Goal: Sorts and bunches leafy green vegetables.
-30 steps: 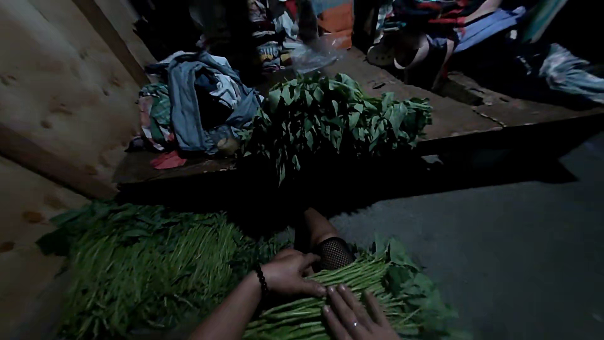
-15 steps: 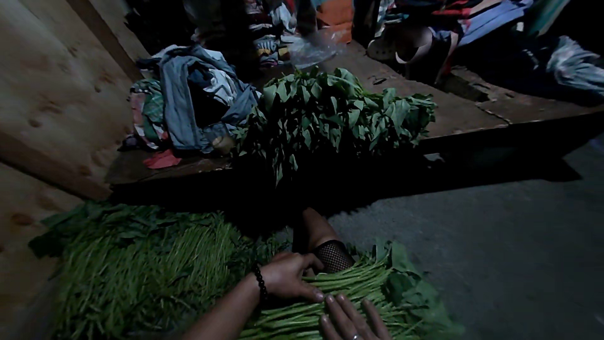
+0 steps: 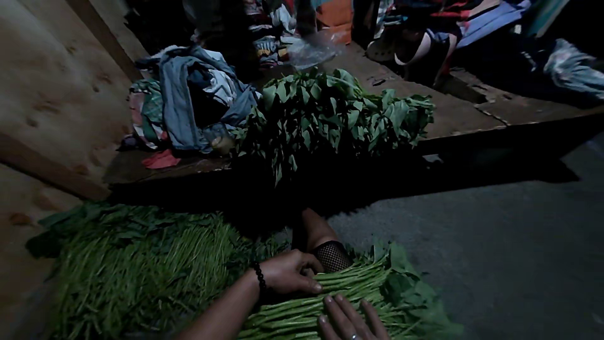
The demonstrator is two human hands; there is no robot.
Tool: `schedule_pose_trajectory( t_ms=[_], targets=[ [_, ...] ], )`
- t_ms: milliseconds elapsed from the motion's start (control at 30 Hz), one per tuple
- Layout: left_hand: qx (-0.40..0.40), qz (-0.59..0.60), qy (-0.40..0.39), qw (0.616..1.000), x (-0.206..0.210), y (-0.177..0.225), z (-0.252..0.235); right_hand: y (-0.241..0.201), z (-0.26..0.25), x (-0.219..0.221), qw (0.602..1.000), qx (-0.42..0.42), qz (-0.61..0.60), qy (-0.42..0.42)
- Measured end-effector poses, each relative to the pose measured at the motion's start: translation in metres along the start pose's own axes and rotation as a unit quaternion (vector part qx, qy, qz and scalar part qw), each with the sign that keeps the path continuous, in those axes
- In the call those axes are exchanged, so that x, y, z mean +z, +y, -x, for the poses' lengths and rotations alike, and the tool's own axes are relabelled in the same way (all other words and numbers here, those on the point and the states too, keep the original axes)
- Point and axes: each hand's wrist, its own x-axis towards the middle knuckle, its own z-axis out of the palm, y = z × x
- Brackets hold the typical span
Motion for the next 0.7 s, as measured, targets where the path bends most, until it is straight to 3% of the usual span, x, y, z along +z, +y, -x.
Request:
schedule_pose_trajectory(
  t_ms=[167,700],
  targets=[
    [-0.029,0.101,0.031,0.994,0.002,0.002,-0.001,0.002,-0.012,-0.015,1.000,0.019,-0.007,0.002],
    [-0.017,0.158,0.057,0.986,0.004,-0.007,-0.002,-0.003,-0.013,-0.006,0.997,0.013,0.063,0.030]
  ],
)
